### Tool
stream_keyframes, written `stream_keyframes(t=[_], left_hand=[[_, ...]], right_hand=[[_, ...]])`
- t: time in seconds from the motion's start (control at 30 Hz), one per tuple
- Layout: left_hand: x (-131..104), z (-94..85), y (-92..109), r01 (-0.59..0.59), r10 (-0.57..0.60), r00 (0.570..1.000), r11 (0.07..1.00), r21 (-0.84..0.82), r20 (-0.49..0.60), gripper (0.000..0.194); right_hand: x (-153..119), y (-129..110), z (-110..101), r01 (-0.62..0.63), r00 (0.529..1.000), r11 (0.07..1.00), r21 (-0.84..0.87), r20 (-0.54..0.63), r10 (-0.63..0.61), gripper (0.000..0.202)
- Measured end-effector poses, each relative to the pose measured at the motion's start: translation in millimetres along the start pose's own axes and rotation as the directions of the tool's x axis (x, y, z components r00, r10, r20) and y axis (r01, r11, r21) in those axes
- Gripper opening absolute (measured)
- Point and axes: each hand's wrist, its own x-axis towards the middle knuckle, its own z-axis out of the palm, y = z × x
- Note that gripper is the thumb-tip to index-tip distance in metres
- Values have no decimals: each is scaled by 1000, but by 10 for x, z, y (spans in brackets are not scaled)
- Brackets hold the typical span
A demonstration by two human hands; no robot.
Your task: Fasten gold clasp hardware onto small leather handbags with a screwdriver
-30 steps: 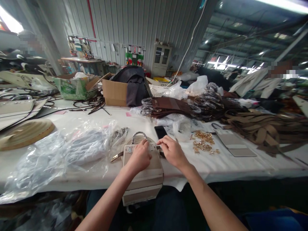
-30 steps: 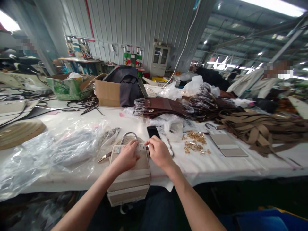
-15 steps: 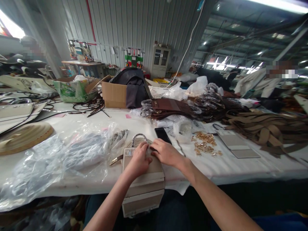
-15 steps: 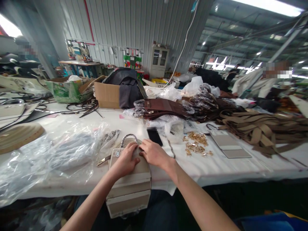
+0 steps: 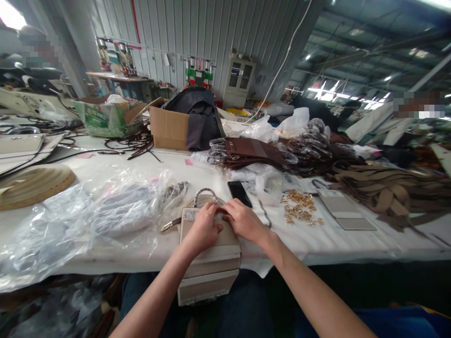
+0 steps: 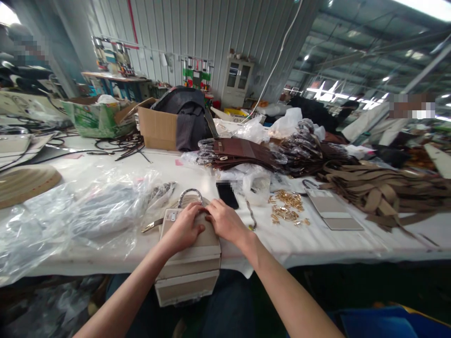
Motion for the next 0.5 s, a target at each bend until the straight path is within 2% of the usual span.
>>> stream_keyframes(t=[0.3,0.4,0.5], left_hand=[[-4,0,-3,0,-1,1000,1000,1,10,55],[-4,-11,9,0,0,1000,1000,0,3,54],[-3,-25,33,19,-19,1000,1000,9,13,52]], right_hand=[[7,4,2,-31,999,996,80,-21,33,12],[16,-3,-67,-97,994,963,253,-23,106,14],[24,-10,-118,-201,962,852,484,-67,266,23]])
